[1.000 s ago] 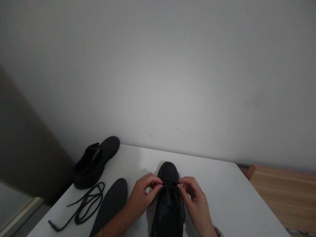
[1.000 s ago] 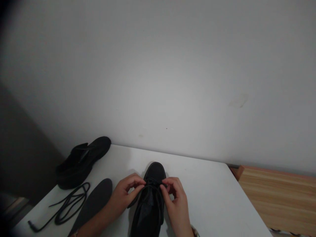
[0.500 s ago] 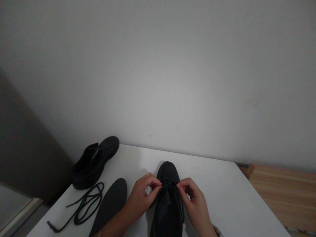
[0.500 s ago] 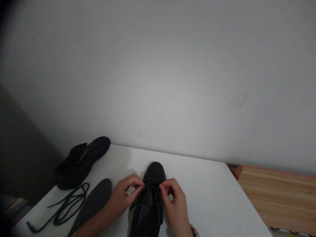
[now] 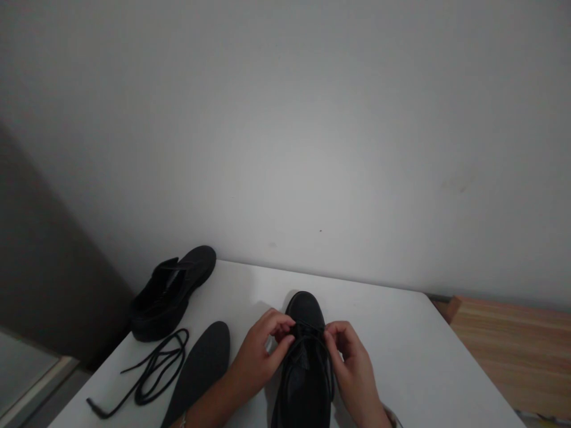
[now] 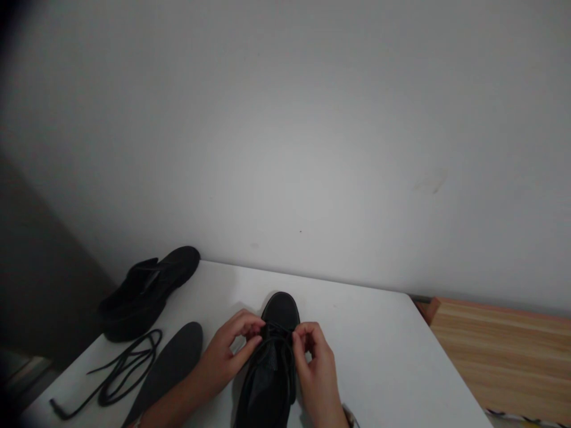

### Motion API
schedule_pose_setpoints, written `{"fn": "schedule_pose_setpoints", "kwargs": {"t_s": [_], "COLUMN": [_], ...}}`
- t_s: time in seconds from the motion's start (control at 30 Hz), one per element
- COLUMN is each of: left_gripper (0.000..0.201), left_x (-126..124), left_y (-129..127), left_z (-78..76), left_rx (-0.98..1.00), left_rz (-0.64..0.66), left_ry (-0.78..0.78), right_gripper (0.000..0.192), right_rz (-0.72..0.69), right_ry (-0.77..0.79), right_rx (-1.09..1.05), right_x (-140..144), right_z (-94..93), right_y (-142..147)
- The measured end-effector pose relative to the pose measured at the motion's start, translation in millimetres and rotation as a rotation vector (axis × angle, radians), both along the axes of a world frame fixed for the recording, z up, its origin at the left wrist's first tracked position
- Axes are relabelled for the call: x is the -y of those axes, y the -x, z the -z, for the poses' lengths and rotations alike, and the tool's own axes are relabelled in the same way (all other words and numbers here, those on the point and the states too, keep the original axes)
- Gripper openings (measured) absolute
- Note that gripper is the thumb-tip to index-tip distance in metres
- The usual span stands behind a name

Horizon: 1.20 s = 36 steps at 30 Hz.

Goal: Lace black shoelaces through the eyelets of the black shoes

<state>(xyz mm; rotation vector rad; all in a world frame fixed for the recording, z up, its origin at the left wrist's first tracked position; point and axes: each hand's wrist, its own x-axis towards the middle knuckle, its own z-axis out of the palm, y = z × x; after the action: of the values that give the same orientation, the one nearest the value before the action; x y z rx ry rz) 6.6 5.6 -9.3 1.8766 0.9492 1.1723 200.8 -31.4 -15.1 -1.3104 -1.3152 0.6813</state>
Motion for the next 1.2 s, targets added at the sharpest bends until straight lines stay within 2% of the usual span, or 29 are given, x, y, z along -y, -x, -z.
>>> {"fn": "schedule_pose_setpoints", "kwargs": {"t_s": [0.3, 0.53, 0.7, 0.87, 1.07, 1.2], "left_gripper": [0.020, 0.009, 0.011, 0.011, 0.009, 0.007], "left_x": [0, 0, 2, 3, 5, 6], "left_y": [1, 0, 0, 0, 0, 0], "left_z": [0.9, -2.1, -5.2, -3.5, -4.4, -6.2], "left_rx": [0.000, -0.047, -0.047, -0.001, 0.066, 0.160], "left_rz": [0.043, 0.011, 0.021, 0.042, 0.061, 0.026], "left_ry": [0.002, -0.007, -0.007, 0.054, 0.109, 0.127], "right_gripper": [0.031, 0.027, 0.025, 0.028, 0.024, 0.018], "right_rz": [-0.014, -0.066, -0.138, -0.229, -0.181, -0.188], "right_ry": [0.032, -0.023, 0.017, 0.103, 0.140, 0.117], "right_rx": [-0.138, -0.191, -0.360, -0.623, -0.847, -0.929], "right_x": [3, 6, 5, 3, 3, 4], "right_z": [3.7, -1.8, -3.2, -11.0, -24.9, -25.5], "right_y": [2, -4, -8, -9, -10, -11]}}
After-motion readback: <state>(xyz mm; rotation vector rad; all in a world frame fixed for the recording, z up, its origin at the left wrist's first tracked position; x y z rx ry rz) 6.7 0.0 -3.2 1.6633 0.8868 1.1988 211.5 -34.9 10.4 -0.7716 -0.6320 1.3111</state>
